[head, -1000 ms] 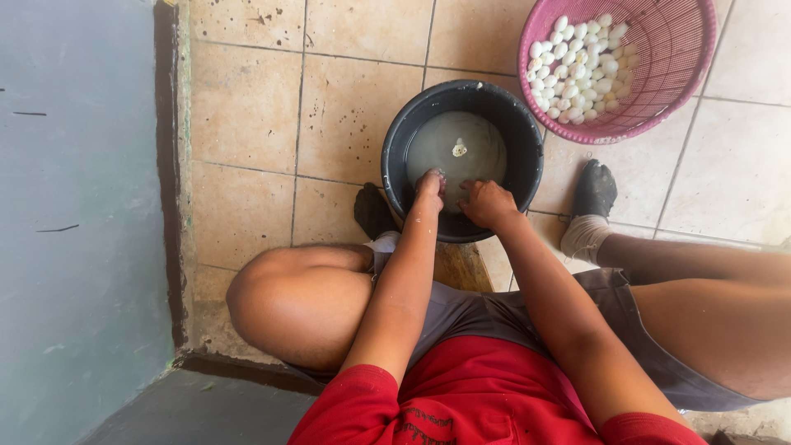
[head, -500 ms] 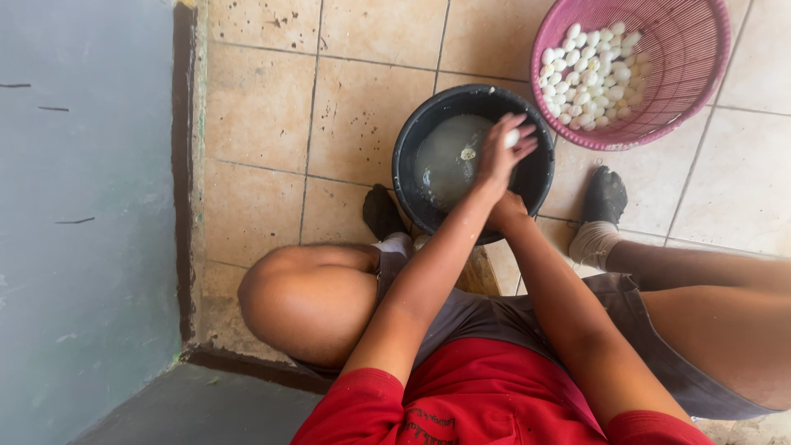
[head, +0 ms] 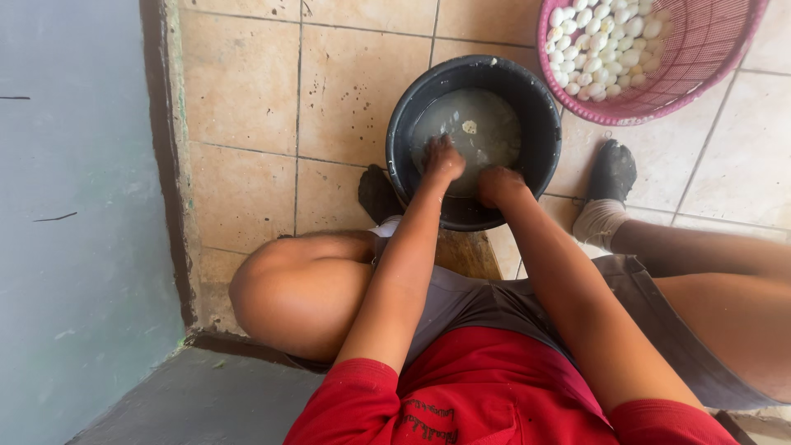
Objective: The person sits on the floor and peels hard-boiled eggs one by one. They dip each egg into a black bucket of water, rub the shell to loosen it, peel it off by hand, and place the peeled egg into a pink basket.
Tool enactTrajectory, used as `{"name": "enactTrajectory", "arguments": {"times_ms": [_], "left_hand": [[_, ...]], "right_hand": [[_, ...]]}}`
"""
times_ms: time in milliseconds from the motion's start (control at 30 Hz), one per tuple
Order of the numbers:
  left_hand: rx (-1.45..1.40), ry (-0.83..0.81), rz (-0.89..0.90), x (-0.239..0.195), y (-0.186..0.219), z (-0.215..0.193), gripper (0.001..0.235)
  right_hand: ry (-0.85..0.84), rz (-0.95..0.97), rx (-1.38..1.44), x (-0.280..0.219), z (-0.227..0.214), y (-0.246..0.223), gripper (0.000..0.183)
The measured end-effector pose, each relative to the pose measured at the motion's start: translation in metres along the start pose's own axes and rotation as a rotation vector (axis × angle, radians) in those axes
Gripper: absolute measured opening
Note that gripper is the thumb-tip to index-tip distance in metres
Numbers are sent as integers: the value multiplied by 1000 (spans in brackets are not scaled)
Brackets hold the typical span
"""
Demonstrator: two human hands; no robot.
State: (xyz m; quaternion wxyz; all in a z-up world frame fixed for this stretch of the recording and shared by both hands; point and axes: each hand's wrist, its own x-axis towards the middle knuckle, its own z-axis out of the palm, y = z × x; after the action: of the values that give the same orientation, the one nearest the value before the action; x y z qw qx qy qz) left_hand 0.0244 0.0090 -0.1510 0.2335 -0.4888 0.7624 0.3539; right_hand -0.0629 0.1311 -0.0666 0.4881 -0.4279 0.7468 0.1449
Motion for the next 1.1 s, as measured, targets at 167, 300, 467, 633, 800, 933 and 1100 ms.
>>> {"name": "enactTrajectory", "arguments": {"times_ms": [167,300,467,633,800,933,1100], "left_hand": [[211,-190,-9,22,-15,-10,66],[134,-240,-71,25,-4,-22,63],[448,-414,23,26,2,-27,44],[525,-515,3,22,2,-22,33],[349,-599,63,-1,1,-26,59],[98,-746,120,-9,0,-23,59],[219,-621,126,-22,-2,-13,81]], "right_hand": [[70,101,114,21,-11,-8,43],[123,142,141,44,-18,-6,48],[-78,82,42,70,-22,-2,43],[-149,35,-17,80,-12,1,39],[-163,-29,-39,60,-4,-5,36],[-121,-18,51,37,-3,-6,36],[271,-160,-52,6,12,-14,45]]}}
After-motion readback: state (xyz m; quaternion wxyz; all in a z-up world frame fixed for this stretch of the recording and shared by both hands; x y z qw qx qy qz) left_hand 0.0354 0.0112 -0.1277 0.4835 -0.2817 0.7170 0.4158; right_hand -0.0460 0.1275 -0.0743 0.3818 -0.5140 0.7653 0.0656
